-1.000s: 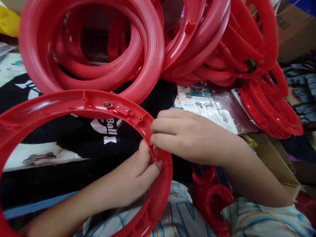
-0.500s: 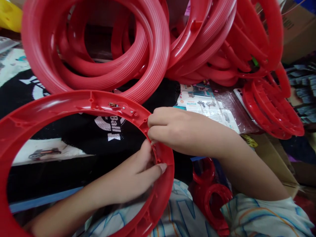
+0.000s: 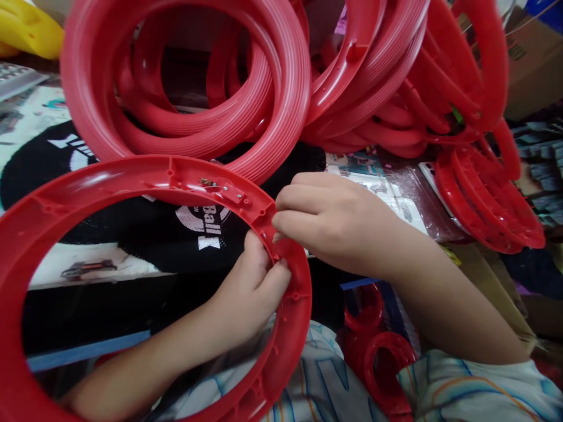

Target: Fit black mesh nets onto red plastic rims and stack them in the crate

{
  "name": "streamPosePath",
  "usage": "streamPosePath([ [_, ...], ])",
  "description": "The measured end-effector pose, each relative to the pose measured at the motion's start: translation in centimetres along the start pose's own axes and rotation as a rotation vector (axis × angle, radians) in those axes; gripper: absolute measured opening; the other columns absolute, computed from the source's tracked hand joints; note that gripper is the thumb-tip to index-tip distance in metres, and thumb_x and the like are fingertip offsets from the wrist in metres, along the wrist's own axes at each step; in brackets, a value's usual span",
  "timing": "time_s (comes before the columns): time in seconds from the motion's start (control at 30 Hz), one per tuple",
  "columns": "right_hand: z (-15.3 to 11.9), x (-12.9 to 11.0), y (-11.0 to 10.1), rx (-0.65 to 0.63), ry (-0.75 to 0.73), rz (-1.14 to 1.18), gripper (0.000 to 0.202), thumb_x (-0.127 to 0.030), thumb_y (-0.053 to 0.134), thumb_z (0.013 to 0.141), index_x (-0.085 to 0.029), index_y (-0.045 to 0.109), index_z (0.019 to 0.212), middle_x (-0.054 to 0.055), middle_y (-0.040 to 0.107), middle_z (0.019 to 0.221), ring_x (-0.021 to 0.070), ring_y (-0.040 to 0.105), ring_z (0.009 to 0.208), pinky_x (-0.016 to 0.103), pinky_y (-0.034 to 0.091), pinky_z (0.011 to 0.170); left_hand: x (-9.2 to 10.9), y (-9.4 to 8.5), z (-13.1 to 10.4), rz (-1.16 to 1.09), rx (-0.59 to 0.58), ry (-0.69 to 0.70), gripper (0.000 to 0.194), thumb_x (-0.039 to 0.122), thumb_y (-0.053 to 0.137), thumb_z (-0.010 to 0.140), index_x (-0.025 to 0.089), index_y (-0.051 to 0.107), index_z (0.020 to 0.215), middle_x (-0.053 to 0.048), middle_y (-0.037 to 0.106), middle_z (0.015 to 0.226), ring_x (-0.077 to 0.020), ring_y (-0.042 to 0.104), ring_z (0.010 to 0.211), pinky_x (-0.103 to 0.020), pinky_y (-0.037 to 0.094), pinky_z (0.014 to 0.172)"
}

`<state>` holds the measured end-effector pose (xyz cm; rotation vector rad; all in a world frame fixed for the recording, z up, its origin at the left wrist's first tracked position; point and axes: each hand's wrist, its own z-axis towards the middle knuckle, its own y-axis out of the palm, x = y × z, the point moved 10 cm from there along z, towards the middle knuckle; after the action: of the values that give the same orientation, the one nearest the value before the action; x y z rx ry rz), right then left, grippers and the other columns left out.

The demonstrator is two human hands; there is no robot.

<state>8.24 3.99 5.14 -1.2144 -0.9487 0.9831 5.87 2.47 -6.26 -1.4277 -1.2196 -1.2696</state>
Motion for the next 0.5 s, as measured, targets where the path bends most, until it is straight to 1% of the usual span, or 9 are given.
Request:
streamPosePath([
  [0.1,0.1,-0.8,0.0,-0.049,-0.073,0.04,0.024,-0.01,0.041,0.095,-0.012,0.061,0.082,0.006,0.059,0.089,0.0153,0.048,0.079,0.03,0.041,0.071,-0.8,0.9,-0.5,0.074,-0.139,-0.079,0.02,0.02,0.046,0.088,0.019,0.039,0.106,-0.006,0.059,0.108,-0.02,0.057,0.102,-0.037,0.047,0.088],
  [0.2,0.2,-1.4,0.3,-0.091,-0.104,0.086,0.022,-0.011,0.041,0.095,-0.012,0.06,0.085,0.007,0.058,0.092,0.017,0.048,0.085,0.031,0.043,0.077,-1.0,1.5,-1.2,0.084,-0.229,-0.092,0.02,0.019,0.046,0.088,0.02,0.039,0.107,-0.006,0.059,0.113,-0.0212,0.055,0.109,-0.037,0.046,0.093],
  [0.27,0.3,-1.5,0.6,-0.113,-0.106,0.116,0.022,-0.011,0.041,0.096,-0.012,0.06,0.086,0.008,0.058,0.093,0.0176,0.048,0.087,0.032,0.044,0.079,-0.9,1.6,-1.4,0.091,-0.253,-0.086,0.023,0.017,0.046,0.087,0.02,0.039,0.11,-0.007,0.057,0.118,-0.0215,0.052,0.114,-0.038,0.044,0.097],
  [0.37,0.3,-1.3,0.9,-0.137,-0.087,0.147,0.021,-0.012,0.04,0.096,-0.011,0.06,0.087,0.008,0.057,0.094,0.0174,0.048,0.088,0.033,0.044,0.081,-0.9,1.5,-1.5,0.098,-0.25,-0.085,0.03,0.018,0.045,0.088,0.019,0.038,0.117,-0.008,0.054,0.127,-0.0224,0.048,0.122,-0.038,0.042,0.102],
  [0.5,0.4,-1.4,0.8,-0.152,-0.079,0.163,0.024,-0.013,0.04,0.097,-0.012,0.061,0.086,0.007,0.057,0.092,0.0168,0.047,0.087,0.032,0.043,0.08,-0.9,1.7,-1.5,0.1,-0.268,-0.079,0.029,0.02,0.045,0.089,0.019,0.039,0.118,-0.008,0.055,0.127,-0.0234,0.049,0.121,-0.039,0.042,0.102],
])
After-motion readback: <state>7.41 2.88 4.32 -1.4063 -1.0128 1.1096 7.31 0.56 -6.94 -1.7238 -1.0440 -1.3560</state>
